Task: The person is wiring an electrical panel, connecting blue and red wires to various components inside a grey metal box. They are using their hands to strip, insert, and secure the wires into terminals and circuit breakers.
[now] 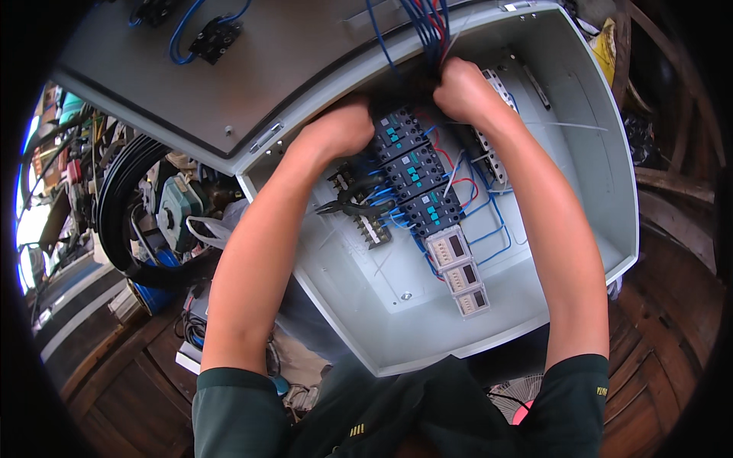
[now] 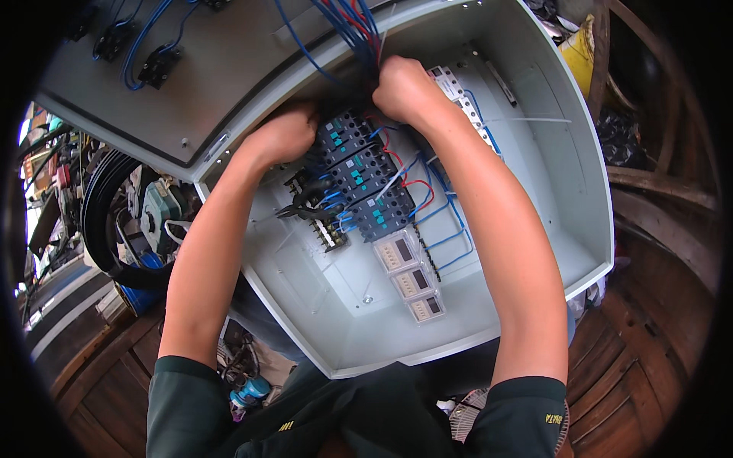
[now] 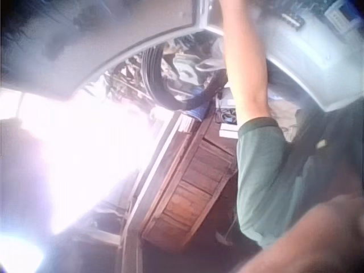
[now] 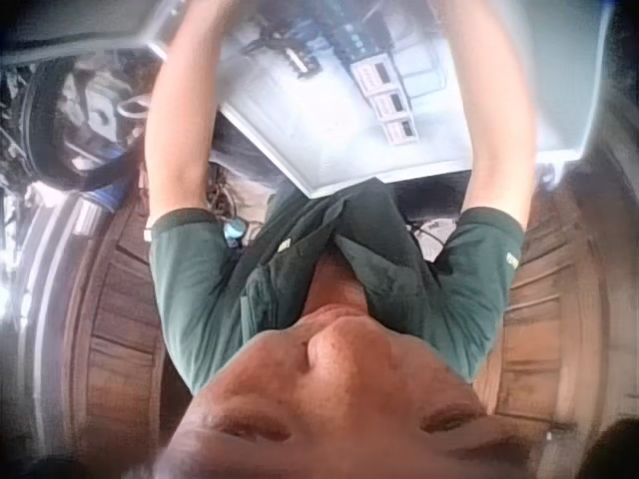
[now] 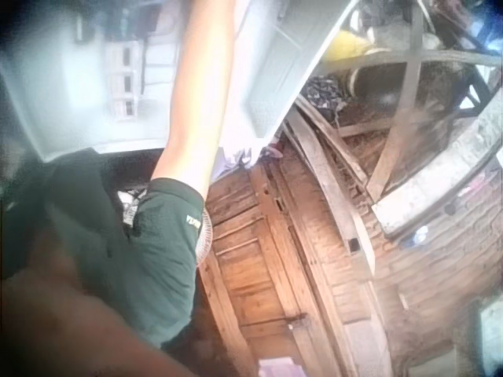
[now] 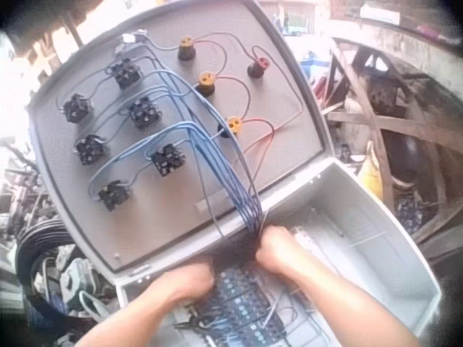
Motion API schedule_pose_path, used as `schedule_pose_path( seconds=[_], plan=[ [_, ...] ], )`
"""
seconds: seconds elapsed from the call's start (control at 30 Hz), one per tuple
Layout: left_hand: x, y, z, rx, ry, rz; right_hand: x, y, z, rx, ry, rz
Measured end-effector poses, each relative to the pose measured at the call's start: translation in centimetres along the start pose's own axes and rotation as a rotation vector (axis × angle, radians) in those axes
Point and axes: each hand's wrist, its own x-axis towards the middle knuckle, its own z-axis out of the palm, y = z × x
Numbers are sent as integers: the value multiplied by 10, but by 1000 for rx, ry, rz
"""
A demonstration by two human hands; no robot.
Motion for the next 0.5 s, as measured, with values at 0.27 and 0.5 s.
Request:
schedule_pose_path(
  seconds=[0.27, 0.5],
  plan=[
    [-12, -3, 12, -823, -92, -330, 0, 5, 2, 61, 0, 3],
    [13, -12, 50, -1148, 58, -497, -6, 3, -3, 158, -12, -16]
  ],
)
